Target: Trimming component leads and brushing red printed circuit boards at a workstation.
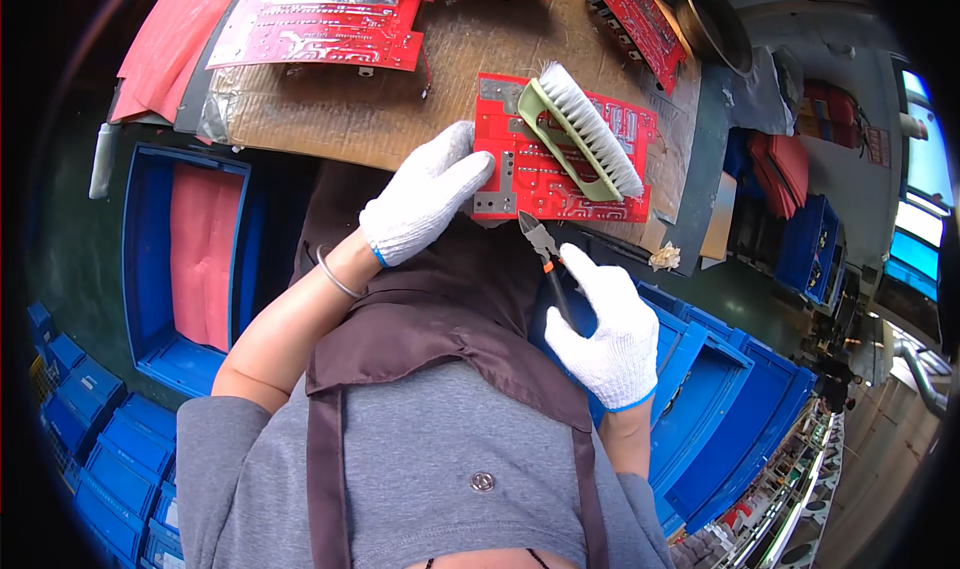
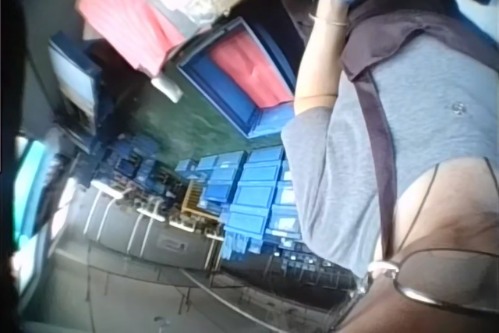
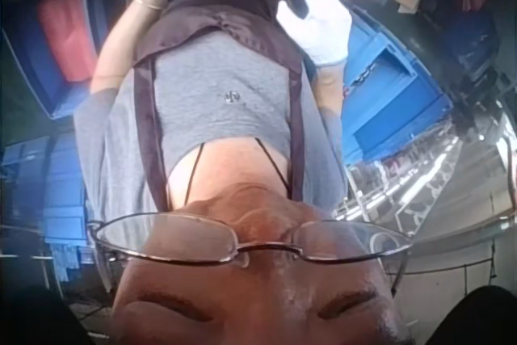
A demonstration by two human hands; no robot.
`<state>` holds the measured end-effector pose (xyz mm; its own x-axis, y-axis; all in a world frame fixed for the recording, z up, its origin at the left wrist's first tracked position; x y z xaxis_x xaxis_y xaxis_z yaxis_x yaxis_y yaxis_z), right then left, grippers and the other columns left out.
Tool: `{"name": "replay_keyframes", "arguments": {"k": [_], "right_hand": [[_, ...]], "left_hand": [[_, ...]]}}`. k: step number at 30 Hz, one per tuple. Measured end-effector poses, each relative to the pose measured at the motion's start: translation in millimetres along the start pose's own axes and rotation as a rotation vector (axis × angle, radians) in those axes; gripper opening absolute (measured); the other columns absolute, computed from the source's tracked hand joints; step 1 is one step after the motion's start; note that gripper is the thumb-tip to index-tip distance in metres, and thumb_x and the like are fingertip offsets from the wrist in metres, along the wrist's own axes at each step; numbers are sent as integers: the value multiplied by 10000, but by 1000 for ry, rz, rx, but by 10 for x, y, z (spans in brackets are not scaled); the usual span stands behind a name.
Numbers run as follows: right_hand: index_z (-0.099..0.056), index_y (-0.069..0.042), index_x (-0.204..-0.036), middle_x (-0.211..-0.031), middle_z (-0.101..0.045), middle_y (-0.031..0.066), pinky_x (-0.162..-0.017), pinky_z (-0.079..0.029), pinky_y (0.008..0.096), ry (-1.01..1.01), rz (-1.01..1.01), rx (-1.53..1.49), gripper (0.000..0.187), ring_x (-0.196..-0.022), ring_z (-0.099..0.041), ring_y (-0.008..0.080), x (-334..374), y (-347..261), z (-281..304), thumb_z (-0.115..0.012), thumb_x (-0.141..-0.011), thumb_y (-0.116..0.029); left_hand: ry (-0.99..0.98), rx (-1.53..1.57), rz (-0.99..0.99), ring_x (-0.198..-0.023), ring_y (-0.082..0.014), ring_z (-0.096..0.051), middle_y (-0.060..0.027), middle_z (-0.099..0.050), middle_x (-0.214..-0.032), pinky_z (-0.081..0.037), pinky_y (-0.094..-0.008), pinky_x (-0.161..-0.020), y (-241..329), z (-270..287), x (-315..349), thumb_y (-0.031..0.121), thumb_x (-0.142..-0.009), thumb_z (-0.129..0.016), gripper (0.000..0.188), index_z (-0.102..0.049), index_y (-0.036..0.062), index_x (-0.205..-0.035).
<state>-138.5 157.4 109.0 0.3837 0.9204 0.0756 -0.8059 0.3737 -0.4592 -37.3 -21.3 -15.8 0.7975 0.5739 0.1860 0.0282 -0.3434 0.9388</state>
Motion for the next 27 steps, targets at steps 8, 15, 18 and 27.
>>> {"name": "replay_keyframes", "arguments": {"k": [8, 15, 18, 27], "right_hand": [[-702, -106, -1351, -952, -659, 153, -770, -574, 377, -30, -64, -20, 620, -824, -701, 313, -50, 84, 41, -778, -735, -110], [-706, -108, -1346, -953, -658, 155, -766, -572, 378, -48, -61, -28, 615, -819, -698, 318, -62, 52, 32, -784, -735, -116], [-708, -109, -1345, -945, -655, 154, -761, -572, 372, -66, 14, -35, 614, -812, -700, 308, -73, -22, 11, -776, -735, -95], [-711, -120, -1343, -945, -659, 149, -775, -577, 378, -48, -60, -28, 618, -824, -701, 313, -41, 75, 13, -780, -730, -105]], "left_hand": [[7, -35, -12, -1128, -156, -621, -133, -683, -1251, -512, -339, -1007, 50, -19, 12, 246, -1088, -571, 396, -550, -35, -1367], [2, -7, -8, -1148, -155, -616, -134, -678, -1278, -505, -334, -1020, 18, -14, -2, 242, -1087, -577, 404, -546, -33, -1382], [1, 3, -9, -1153, -157, -618, -138, -676, -1286, -506, -334, -1022, 22, -7, 2, 241, -1086, -580, 413, -542, -33, -1393], [4, -12, -20, -1135, -157, -628, -139, -682, -1275, -520, -337, -999, -12, -5, -3, 248, -1087, -579, 422, -540, -38, -1395]]}}
Point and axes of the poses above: each hand's wrist, its own x-axis away from the middle knuckle, its own z-axis out of the back of the hand, y = z × x, the point moved 8 cm from there along -x, towards the middle knuckle
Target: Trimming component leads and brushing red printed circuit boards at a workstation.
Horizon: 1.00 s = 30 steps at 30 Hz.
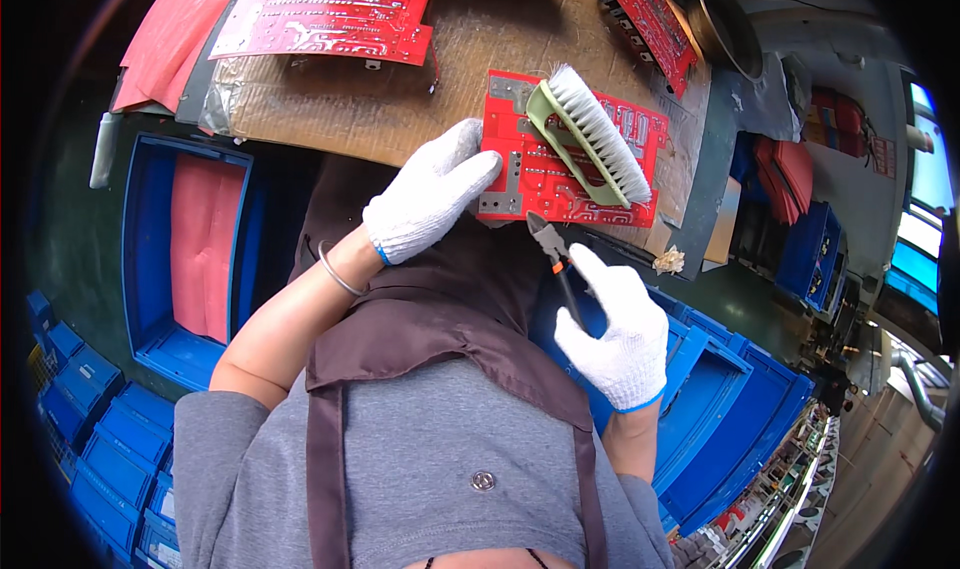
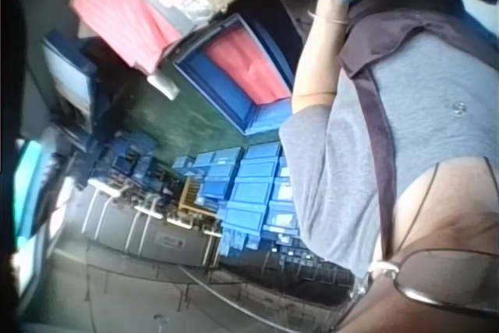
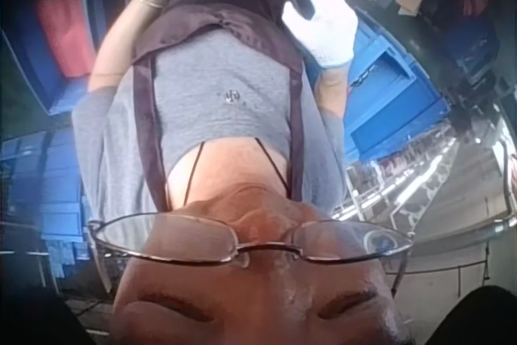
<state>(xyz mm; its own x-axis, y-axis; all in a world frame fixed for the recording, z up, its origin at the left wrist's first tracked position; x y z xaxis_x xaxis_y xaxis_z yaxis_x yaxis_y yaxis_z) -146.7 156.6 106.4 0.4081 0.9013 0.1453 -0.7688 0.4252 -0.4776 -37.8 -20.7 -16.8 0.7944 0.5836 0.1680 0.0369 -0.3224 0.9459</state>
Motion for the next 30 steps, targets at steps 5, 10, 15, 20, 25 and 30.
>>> {"name": "replay_keyframes", "arguments": {"k": [5, 10, 15, 20, 25, 30], "right_hand": [[-697, -138, -1358, -948, -652, 131, -728, -577, 379, -41, 48, 79, 616, -794, -697, 314, 23, -1, -61, -781, -748, -145], [-707, -148, -1348, -939, -650, 116, -704, -580, 376, -9, 90, -53, 597, -772, -691, 307, 49, -58, -30, -797, -758, -147], [-697, -140, -1361, -944, -650, 120, -697, -579, 377, 21, 66, -20, 614, -767, -691, 306, 29, -125, -85, -802, -755, -138], [-707, -93, -1349, -966, -681, 143, -793, -579, 356, 26, -79, 9, 617, -842, -715, 276, 79, -79, -38, -794, -738, -93], [-705, -87, -1354, -962, -682, 138, -794, -578, 346, 6, -69, -34, 619, -834, -708, 264, 88, -128, -62, -792, -742, -82], [-704, -90, -1356, -954, -677, 139, -785, -576, 345, 17, -41, -26, 621, -822, -702, 259, 92, -138, -66, -789, -741, -82]], "left_hand": [[-6, 11, 34, -1139, -158, -627, -136, -683, -1269, -519, -337, -1004, 20, 0, -8, 252, -1088, -576, 419, -541, -39, -1389], [-7, -20, -6, -1138, -157, -624, -132, -682, -1263, -515, -336, -1010, 59, 0, 5, 253, -1090, -571, 408, -545, -35, -1379], [-34, -9, 50, -1196, -158, -596, -129, -657, -1308, -478, -345, -1074, 47, -6, 10, 236, -1096, -564, 424, -526, -43, -1413], [-6, 26, -8, -1157, -158, -616, -135, -675, -1267, -503, -341, -1036, 25, -1, 5, 236, -1092, -558, 399, -539, -46, -1373], [-22, -2, 4, -1160, -169, -620, -148, -673, -1265, -503, -343, -1042, 32, -11, -11, 230, -1087, -560, 406, -533, -51, -1378], [-18, 18, -5, -1153, -167, -623, -146, -673, -1259, -503, -341, -1042, 16, -6, -16, 229, -1086, -558, 409, -529, -51, -1382]]}}
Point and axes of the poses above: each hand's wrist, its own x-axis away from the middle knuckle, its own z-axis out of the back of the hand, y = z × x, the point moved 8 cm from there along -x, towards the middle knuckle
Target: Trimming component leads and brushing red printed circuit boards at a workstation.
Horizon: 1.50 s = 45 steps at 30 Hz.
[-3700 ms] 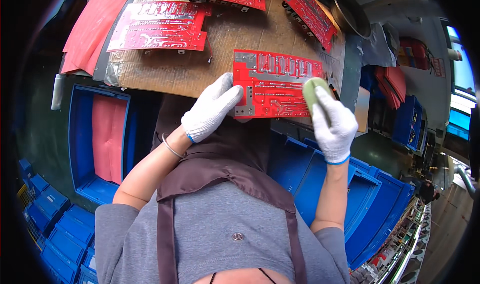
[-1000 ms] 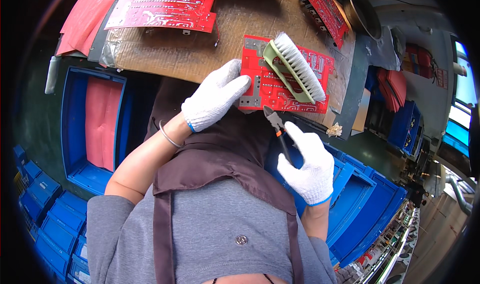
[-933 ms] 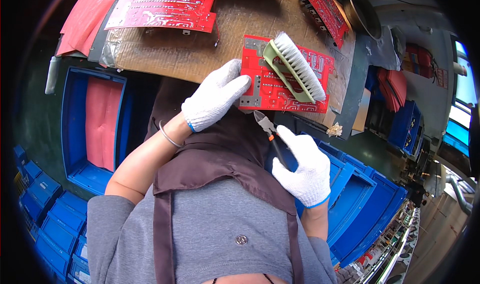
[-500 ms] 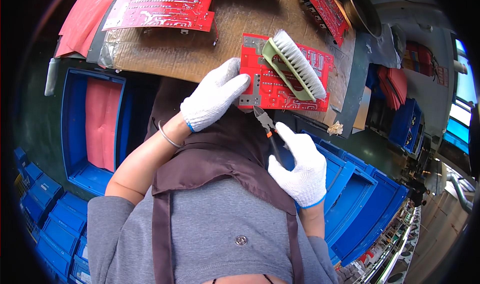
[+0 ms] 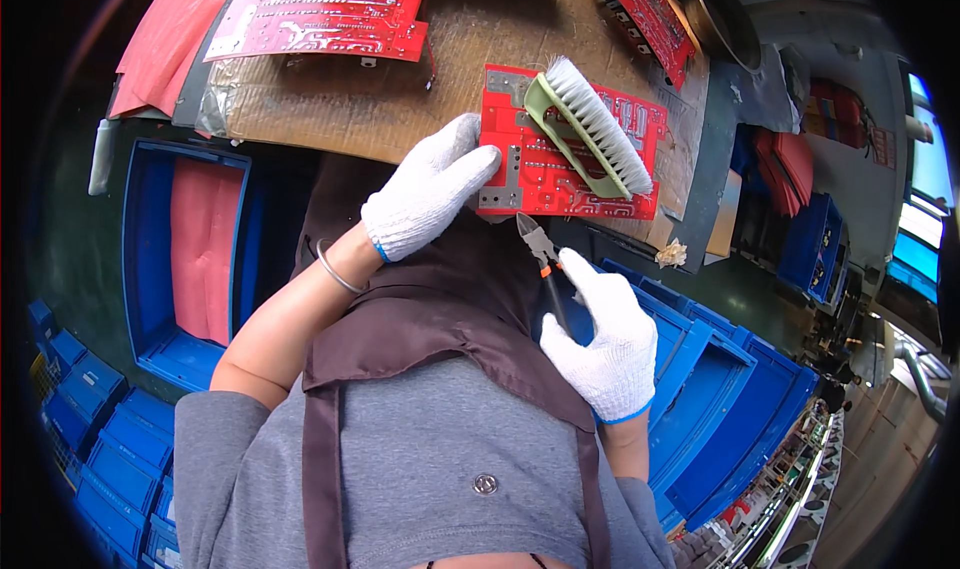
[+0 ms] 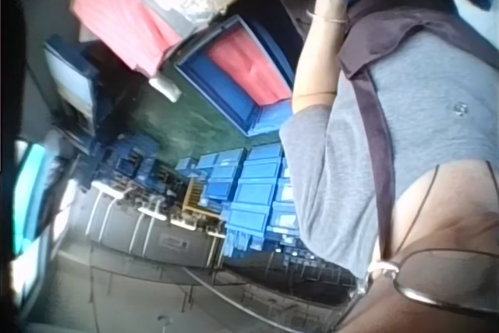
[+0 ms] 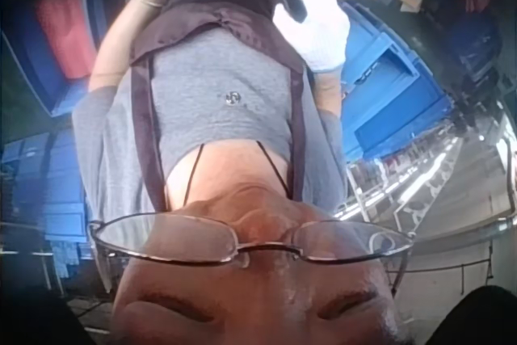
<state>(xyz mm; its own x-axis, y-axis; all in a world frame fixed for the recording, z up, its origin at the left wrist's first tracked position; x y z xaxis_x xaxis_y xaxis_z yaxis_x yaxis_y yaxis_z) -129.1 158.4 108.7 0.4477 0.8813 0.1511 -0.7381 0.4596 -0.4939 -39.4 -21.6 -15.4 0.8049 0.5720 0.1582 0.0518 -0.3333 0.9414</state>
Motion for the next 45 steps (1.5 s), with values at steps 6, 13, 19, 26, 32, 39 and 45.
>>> {"name": "replay_keyframes", "arguments": {"k": [6, 13, 19, 26, 32, 39, 45], "right_hand": [[-704, -93, -1357, -950, -674, 145, -790, -579, 355, 3, -15, 0, 623, -825, -704, 272, -5, 9, 4, -785, -739, -85], [-703, -94, -1357, -952, -676, 142, -781, -580, 361, -14, 6, 4, 627, -822, -703, 277, -7, -6, 6, -785, -736, -88], [-701, -98, -1360, -966, -684, 147, -789, -580, 358, -15, -13, 28, 621, -832, -710, 282, -18, 7, 21, -784, -745, -100], [-704, -106, -1359, -953, -671, 143, -777, -577, 360, 2, 13, -11, 618, -831, -708, 284, -22, 10, 19, -784, -746, -99], [-704, -92, -1367, -941, -669, 109, -742, -558, 338, 101, 7, 33, 641, -790, -663, 216, -9, 189, 186, -781, -731, -72], [-684, -99, -1390, -935, -648, 129, -735, -563, 346, 62, -8, 45, 648, -776, -665, 251, -102, 76, 46, -774, -748, -97], [-693, -105, -1384, -933, -645, 98, -702, -541, 316, 82, 0, 29, 646, -759, -642, 207, -93, 107, 92, -785, -745, -91]], "left_hand": [[1, 9, 7, -1146, -163, -621, -140, -673, -1259, -505, -339, -1035, 2, -5, 3, 234, -1090, -555, 406, -531, -47, -1384], [1, 17, 3, -1121, -158, -619, -133, -671, -1252, -509, -333, -1009, -17, 6, 2, 241, -1088, -560, 409, -534, -43, -1381], [-28, -9, 70, -1250, -162, -569, -119, -631, -1360, -450, -354, -1116, -27, 8, 11, 212, -1092, -567, 439, -510, -43, -1445], [-40, -49, 72, -1239, -160, -573, -116, -633, -1354, -455, -358, -1111, 0, -12, -4, 213, -1093, -565, 442, -508, -46, -1447], [-19, -12, 18, -1175, -167, -620, -149, -669, -1285, -501, -351, -1054, 10, 15, -10, 239, -1091, -555, 441, -516, -48, -1423], [-17, 40, 24, -1192, -175, -611, -153, -665, -1294, -490, -353, -1071, 23, -17, 34, 230, -1089, -558, 436, -515, -57, -1415], [-14, 28, 26, -1178, -175, -613, -151, -668, -1281, -492, -354, -1063, -6, -4, 7, 226, -1086, -561, 416, -527, -52, -1394]]}}
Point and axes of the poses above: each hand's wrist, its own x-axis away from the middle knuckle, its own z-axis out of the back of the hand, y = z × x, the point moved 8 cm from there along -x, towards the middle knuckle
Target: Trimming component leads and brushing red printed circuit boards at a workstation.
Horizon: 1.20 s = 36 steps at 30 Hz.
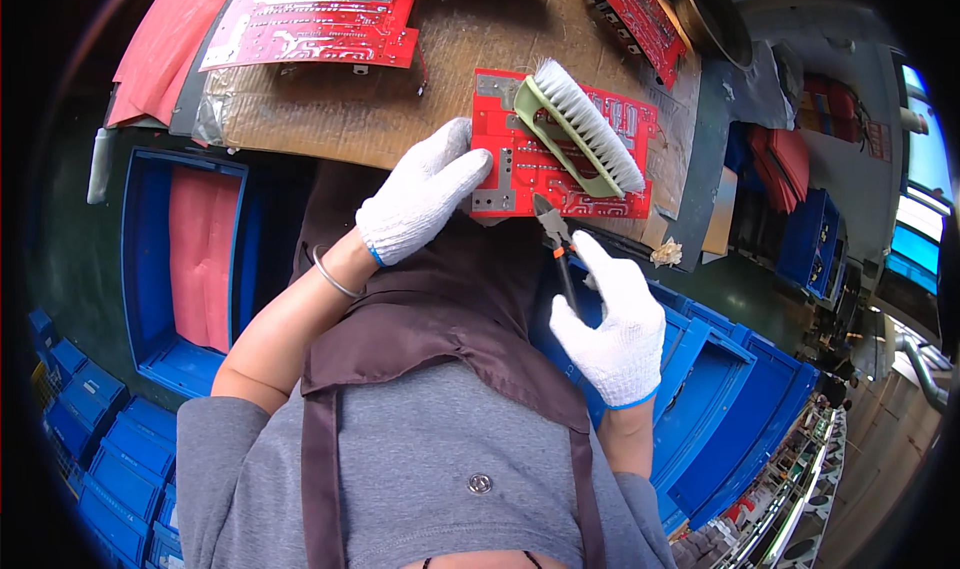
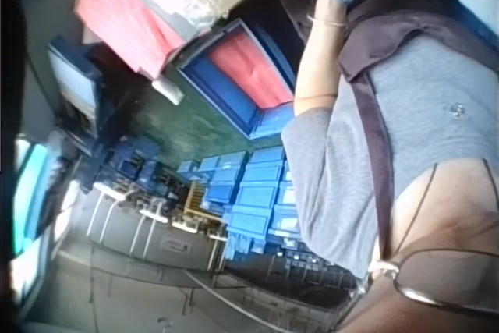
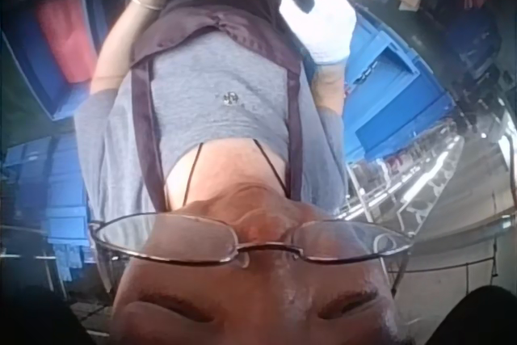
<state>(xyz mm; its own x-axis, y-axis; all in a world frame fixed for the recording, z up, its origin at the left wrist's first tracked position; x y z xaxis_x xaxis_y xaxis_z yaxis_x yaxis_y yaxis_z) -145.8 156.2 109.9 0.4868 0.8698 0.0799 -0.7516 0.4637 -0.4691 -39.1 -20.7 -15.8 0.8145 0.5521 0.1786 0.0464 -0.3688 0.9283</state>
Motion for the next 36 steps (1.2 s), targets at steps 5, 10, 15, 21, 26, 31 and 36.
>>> {"name": "replay_keyframes", "arguments": {"k": [5, 10, 15, 21, 26, 31, 36], "right_hand": [[-662, -78, -1428, -1055, -673, -5, -684, -460, 217, 334, -233, -234, 654, -797, -539, 59, 96, 484, 519, -788, -789, -30], [-642, -63, -1444, -1272, -711, 77, -938, -528, 268, 420, -379, -124, 596, -1083, -665, 126, -501, 1238, 661, -800, -875, -146], [-750, -42, -1245, -1243, -732, 180, -1056, -511, 412, 656, 59, 497, 393, -1137, -689, 337, -779, 1224, 611, -780, -952, -302], [-779, -43, -1142, -1159, -744, 155, -940, -564, 386, 285, 560, -177, 225, -1056, -717, 323, -284, -398, 108, -725, -925, -14], [-602, -119, -1445, -1360, -659, 124, -1053, -480, 457, 438, 439, 420, 511, -1208, -625, 336, -927, -335, -73, -716, -948, -158], [-639, -171, -1425, -1190, -726, 134, -893, -545, 428, 300, 355, 412, 465, -999, -708, 337, -1321, -202, -72, -700, -964, -179], [-715, -140, -1346, -1068, -750, 193, -807, -586, 403, 109, 342, 156, 438, -919, -749, 352, -557, -295, -158, -730, -909, -116]], "left_hand": [[2, -44, -34, -1151, -173, -618, -149, -675, -1257, -501, -352, -1039, 5, -2, -11, 238, -1088, -558, 422, -531, -51, -1394], [22, 3, 40, -1132, -170, -623, -150, -685, -1230, -504, -353, -1026, -55, 29, 8, 251, -1092, -558, 424, -542, -54, -1386], [20, -45, -1, -1128, -170, -624, -151, -685, -1231, -505, -353, -1022, -42, 12, -3, 252, -1093, -559, 425, -543, -53, -1387], [16, 37, 48, -1139, -164, -625, -145, -679, -1240, -510, -347, -1022, -45, 16, 24, 244, -1097, -552, 432, -531, -53, -1409], [11, 122, 80, -1124, -164, -645, -138, -673, -1248, -548, -343, -979, -46, -11, 22, 237, -1096, -552, 443, -520, -54, -1428], [30, 135, 62, -1070, -161, -662, -126, -672, -1241, -580, -354, -914, 13, -78, 36, 239, -1098, -545, 440, -526, -52, -1427], [56, 288, 21, -1021, -164, -684, -111, -684, -1216, -599, -344, -853, -333, 51, -98, 368, -1128, -494, 465, -557, -9, -1393]]}}
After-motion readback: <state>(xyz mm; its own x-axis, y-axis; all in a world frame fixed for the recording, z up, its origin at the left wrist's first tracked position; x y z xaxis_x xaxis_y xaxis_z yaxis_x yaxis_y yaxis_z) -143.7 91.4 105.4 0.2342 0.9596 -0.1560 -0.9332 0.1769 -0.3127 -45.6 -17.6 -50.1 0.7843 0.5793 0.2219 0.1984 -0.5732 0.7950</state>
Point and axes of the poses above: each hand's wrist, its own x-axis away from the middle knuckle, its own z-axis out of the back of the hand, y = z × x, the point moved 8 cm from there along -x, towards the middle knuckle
